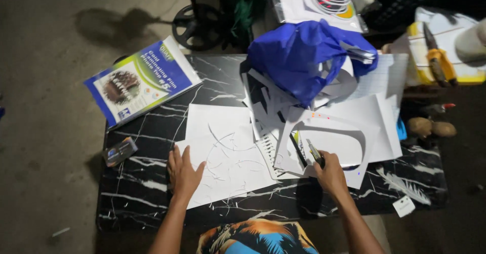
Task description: The person peels the clear laminating film backing off a cut foam board speech-bubble sign, then trims the excess film along the sign's edges with a utility knife. They place the finished sign on a stack of boards and handle other printed signs on the work table.
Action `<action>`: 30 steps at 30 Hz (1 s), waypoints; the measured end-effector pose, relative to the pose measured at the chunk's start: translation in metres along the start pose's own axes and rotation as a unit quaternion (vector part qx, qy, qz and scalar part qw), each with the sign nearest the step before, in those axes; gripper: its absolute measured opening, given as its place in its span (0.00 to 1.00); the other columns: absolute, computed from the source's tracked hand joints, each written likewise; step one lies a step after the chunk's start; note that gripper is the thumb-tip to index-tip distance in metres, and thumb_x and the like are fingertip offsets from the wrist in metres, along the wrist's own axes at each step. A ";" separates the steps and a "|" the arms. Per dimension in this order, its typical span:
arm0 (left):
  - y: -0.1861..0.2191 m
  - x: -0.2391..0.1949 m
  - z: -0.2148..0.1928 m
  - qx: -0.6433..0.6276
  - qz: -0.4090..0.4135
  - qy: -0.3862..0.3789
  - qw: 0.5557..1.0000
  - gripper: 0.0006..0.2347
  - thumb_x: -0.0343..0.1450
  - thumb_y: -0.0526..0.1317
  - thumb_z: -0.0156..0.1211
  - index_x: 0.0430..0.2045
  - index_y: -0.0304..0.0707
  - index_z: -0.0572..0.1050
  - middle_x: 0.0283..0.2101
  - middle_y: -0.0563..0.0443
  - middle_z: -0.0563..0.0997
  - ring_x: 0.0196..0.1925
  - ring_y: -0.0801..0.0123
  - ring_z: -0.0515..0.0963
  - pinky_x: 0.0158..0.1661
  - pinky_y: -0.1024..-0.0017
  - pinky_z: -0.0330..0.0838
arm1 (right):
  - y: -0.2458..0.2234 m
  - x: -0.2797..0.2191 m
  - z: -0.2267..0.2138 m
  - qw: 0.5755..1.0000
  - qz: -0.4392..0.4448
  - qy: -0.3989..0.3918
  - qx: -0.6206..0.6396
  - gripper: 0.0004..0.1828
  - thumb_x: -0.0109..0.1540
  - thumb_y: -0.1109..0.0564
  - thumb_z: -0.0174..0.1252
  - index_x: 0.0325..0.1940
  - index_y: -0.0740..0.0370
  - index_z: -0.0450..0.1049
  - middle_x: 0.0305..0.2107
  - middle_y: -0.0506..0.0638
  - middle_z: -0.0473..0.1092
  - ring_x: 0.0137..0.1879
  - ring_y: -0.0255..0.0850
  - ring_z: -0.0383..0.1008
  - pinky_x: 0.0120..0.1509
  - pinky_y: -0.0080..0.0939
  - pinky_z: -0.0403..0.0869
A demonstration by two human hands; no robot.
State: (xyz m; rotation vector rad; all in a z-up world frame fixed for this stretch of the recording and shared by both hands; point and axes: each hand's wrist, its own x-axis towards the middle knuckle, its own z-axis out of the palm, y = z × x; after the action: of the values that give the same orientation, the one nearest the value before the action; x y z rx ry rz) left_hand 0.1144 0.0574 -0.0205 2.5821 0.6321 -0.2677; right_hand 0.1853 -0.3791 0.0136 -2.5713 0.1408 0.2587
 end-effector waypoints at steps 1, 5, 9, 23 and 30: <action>0.000 0.001 -0.002 0.018 -0.008 -0.006 1.000 0.35 0.67 0.51 0.67 0.67 0.40 0.58 0.75 0.35 0.48 0.77 0.45 0.45 0.67 0.41 0.46 | -0.001 0.002 -0.002 0.999 -0.020 0.023 -0.021 0.25 0.60 0.55 0.61 0.60 0.64 0.71 0.45 0.64 0.70 0.50 0.59 0.74 0.55 0.52 0.72; -0.024 0.006 0.010 0.007 0.055 0.063 0.996 0.33 0.67 0.50 0.66 0.65 0.37 0.62 0.73 0.38 0.57 0.74 0.47 0.54 0.67 0.46 0.54 | -0.018 0.009 -0.013 0.999 0.012 0.001 -0.042 0.22 0.62 0.55 0.59 0.60 0.61 0.71 0.45 0.62 0.69 0.50 0.59 0.73 0.55 0.54 0.72; -0.032 0.010 0.009 -0.014 0.064 0.079 0.995 0.31 0.65 0.49 0.67 0.62 0.35 0.65 0.69 0.39 0.63 0.70 0.46 0.59 0.62 0.48 0.58 | 0.006 0.032 0.009 0.992 -0.063 0.039 -0.102 0.23 0.59 0.54 0.60 0.58 0.59 0.72 0.44 0.60 0.71 0.51 0.59 0.72 0.54 0.55 0.72; 0.088 0.108 -0.011 -0.208 0.231 0.196 0.930 0.14 0.67 0.40 0.66 0.46 0.38 0.78 0.51 0.43 0.78 0.54 0.52 0.77 0.56 0.63 0.69 | -0.005 0.056 0.016 0.988 -0.096 0.082 -0.091 0.17 0.55 0.53 0.63 0.47 0.53 0.73 0.39 0.55 0.68 0.48 0.55 0.71 0.48 0.54 0.73; 0.227 0.211 -0.052 -0.485 0.166 0.002 0.859 0.14 0.73 0.41 0.59 0.51 0.34 0.76 0.46 0.48 0.83 0.46 0.68 0.79 0.48 0.72 0.72 | -0.005 0.108 -0.047 0.997 -0.006 0.062 0.047 0.17 0.58 0.49 0.64 0.48 0.55 0.75 0.36 0.53 0.74 0.43 0.49 0.77 0.46 0.45 0.75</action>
State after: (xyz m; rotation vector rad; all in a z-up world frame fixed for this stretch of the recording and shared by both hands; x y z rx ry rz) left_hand 0.4115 -0.0143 0.0527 1.6496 0.2011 0.1537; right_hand 0.2983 -0.4053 0.0322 -2.4932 0.1781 0.0840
